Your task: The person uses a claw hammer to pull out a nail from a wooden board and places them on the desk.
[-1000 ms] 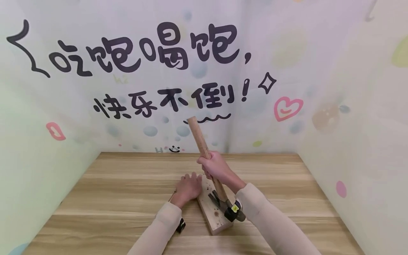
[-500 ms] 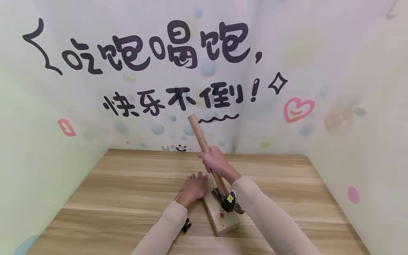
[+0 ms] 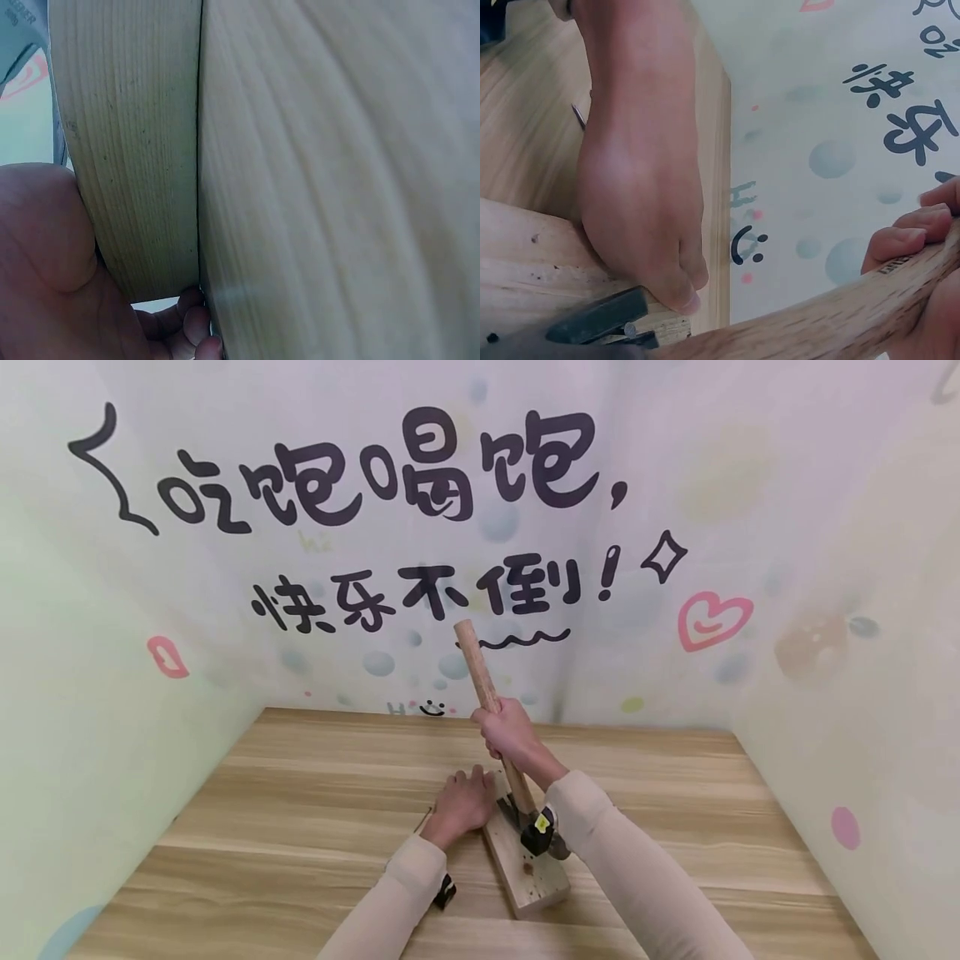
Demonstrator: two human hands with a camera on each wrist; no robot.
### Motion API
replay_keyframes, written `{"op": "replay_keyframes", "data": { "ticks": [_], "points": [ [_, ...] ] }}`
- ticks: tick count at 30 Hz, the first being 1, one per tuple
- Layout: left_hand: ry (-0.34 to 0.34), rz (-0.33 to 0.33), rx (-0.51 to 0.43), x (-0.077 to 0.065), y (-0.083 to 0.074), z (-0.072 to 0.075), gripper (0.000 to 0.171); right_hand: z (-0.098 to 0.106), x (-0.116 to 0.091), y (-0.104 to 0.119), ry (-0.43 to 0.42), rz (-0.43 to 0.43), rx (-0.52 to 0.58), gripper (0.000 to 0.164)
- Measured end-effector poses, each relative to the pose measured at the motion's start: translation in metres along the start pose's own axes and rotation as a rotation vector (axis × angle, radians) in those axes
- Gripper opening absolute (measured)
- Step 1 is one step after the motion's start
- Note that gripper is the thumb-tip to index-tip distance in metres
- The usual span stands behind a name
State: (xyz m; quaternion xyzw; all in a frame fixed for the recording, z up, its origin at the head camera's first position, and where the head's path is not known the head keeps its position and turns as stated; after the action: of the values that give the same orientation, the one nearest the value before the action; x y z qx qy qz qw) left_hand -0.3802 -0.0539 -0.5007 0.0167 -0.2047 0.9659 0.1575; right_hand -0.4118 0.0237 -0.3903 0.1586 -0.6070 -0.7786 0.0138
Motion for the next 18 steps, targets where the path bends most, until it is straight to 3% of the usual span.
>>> {"op": "replay_keyframes", "data": {
  "ticks": [11, 18],
  "points": [
    [-0.019, 0.023, 0.007, -0.001, -0.002, 0.004, 0.040, 0.007, -0.007, 0.003, -0.105, 0.085, 0.023, 0.018],
    [-0.008, 0.034, -0.006, -0.001, -0.002, 0.001, 0.042, 0.008, -0.012, 0.001, -0.108, 0.109, 0.044, 0.018]
  ]
}}
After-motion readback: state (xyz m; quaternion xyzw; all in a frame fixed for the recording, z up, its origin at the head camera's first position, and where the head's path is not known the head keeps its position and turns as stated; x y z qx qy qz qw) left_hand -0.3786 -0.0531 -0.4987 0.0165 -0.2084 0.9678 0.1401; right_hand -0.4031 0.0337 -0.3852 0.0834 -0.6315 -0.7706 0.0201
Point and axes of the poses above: each hand's wrist, its own x-axis towards the middle knuckle, its own z-axis out of the back of the hand, y = z × x, the point moved 6 cm from there along x, towards the middle knuckle, and after that the axes turned 13 degrees about -z, right-handed, at the moved point
